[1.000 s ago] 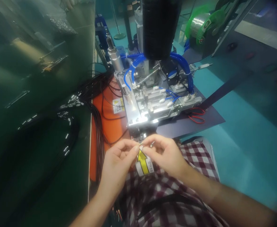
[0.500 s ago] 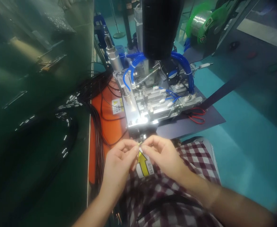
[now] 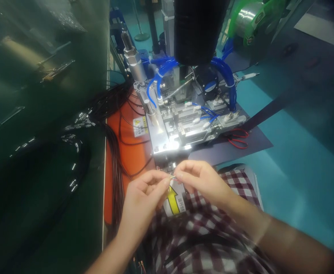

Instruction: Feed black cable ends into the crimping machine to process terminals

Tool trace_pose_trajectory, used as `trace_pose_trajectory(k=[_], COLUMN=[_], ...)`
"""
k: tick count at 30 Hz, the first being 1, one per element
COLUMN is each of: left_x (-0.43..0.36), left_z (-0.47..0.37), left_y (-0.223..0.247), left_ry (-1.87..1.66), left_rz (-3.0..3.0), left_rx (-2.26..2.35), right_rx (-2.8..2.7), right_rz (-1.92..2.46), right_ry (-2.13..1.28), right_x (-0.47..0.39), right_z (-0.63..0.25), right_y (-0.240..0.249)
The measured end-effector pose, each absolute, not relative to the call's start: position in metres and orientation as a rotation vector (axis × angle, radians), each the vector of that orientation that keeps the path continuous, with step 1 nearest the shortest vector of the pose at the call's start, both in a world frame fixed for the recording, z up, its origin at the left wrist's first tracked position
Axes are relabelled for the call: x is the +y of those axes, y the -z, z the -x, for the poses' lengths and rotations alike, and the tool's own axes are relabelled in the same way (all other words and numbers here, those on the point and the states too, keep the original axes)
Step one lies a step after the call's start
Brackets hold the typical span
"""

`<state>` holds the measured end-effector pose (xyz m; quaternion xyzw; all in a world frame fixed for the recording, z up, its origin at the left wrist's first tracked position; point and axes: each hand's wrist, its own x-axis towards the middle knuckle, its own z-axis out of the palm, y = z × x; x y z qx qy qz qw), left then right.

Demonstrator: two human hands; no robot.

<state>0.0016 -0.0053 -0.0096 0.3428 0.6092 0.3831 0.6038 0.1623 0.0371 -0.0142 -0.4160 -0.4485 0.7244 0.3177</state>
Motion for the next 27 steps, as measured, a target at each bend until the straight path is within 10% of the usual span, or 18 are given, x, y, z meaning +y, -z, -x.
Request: trace_pose_trajectory(k=[27], left_x=[-0.012], left_z=[-0.001], left_y=[0.015], left_ry=[-1.009], left_rz=[-0.781], left_rx=[1.341], right_rx=[-1.190], right_rz=[1.214], right_ry=[-1.543], right_x=[0.005], right_z=[-0.139], right_y=[0.016])
